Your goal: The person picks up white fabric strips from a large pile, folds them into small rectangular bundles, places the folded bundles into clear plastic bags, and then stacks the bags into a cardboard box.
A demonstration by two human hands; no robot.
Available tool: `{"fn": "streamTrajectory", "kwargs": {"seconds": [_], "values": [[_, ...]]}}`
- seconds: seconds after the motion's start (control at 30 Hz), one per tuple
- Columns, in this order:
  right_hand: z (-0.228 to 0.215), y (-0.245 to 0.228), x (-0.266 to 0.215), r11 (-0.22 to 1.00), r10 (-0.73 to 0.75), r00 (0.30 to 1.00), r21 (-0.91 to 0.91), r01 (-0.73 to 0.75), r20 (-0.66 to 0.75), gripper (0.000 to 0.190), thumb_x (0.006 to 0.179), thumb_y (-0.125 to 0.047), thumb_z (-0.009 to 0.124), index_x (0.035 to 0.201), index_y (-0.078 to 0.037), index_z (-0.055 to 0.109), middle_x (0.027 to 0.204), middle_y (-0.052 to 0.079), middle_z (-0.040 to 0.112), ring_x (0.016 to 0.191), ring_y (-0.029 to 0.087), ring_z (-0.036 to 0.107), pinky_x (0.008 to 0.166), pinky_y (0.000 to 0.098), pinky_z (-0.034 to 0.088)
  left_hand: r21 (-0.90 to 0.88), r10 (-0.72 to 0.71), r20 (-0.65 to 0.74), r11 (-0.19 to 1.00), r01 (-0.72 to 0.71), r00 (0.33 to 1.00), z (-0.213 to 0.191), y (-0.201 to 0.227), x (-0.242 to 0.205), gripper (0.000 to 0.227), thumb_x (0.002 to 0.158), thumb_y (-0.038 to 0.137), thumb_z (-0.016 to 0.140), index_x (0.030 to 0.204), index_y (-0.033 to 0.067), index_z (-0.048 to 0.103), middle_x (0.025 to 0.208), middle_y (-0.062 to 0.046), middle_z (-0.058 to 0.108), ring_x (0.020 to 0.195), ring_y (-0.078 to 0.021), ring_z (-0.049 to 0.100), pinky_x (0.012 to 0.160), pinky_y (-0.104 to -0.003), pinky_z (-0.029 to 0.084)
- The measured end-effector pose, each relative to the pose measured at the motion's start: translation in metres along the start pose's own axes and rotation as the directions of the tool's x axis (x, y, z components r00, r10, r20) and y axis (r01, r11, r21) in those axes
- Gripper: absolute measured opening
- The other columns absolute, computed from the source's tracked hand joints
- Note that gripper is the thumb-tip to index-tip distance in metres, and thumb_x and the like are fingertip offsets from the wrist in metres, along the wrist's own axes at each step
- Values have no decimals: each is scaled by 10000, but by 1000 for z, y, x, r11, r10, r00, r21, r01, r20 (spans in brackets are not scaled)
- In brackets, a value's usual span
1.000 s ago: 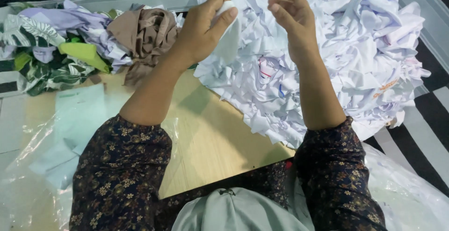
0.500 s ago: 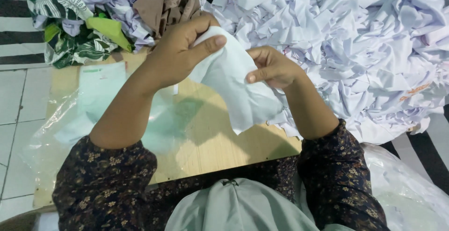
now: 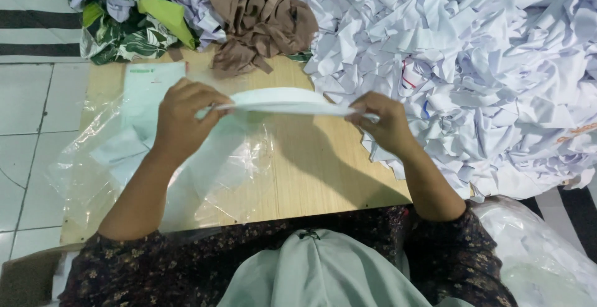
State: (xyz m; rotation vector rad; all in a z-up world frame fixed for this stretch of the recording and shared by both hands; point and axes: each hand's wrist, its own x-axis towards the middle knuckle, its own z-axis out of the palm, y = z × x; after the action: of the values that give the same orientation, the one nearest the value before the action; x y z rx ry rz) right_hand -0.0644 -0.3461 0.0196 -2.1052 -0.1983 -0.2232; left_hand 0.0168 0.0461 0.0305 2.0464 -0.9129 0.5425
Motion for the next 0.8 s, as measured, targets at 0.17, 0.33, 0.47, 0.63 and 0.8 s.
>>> {"fn": "streamTrajectory", "kwargs": {"seconds": [0.17, 0.33, 0.47, 0.63, 0.8], "values": [[42, 42, -54, 920, -234, 969, -305, 247, 82, 158, 856, -11, 767, 976, -107, 804, 956, 81, 746, 945, 295, 726, 845, 423, 589, 404, 60, 210, 904, -142, 976, 29, -19, -77, 4, 909, 155, 782, 910, 159, 783, 926, 15, 755, 937, -195, 672, 910, -402, 498], [55, 58, -76, 823, -348, 916, -403, 400, 199, 147, 849, 15, 738, 954, -74, 791, 907, 74, 719, 935, 265, 720, 819, 371, 614, 476, 51, 309, 856, -200, 950, 52, -27, -115, 82, 857, 106, 777, 910, 166, 761, 930, 24, 725, 988, -184, 660, 981, -440, 485], [46, 50, -81, 823, -320, 922, -416, 385, 220, 152, 846, 13, 725, 951, -77, 790, 905, 79, 713, 899, 259, 707, 792, 357, 602, 538, 57, 284, 817, -208, 957, 51, -23, -120, 106, 868, 112, 759, 938, 191, 757, 953, 28, 713, 990, -176, 656, 979, -427, 494], [45, 29, -78, 834, -281, 915, -398, 382, 289, 149, 838, 12, 714, 941, -68, 785, 876, 91, 710, 866, 268, 703, 749, 360, 603, 542, -103, 362, 832, -120, 926, 48, -20, -123, 136, 895, 119, 703, 995, 195, 755, 1011, 21, 712, 1050, -183, 654, 1030, -452, 479], [31, 5, -63, 896, -175, 885, -303, 325, 431, 156, 784, -39, 754, 937, -13, 771, 907, 171, 724, 876, 350, 702, 727, 448, 597, 520, -378, 513, 851, 72, 770, 33, -1, -98, 244, 921, 206, 553, 1045, 214, 764, 1086, 4, 729, 1136, -211, 660, 1111, -481, 429]]}}
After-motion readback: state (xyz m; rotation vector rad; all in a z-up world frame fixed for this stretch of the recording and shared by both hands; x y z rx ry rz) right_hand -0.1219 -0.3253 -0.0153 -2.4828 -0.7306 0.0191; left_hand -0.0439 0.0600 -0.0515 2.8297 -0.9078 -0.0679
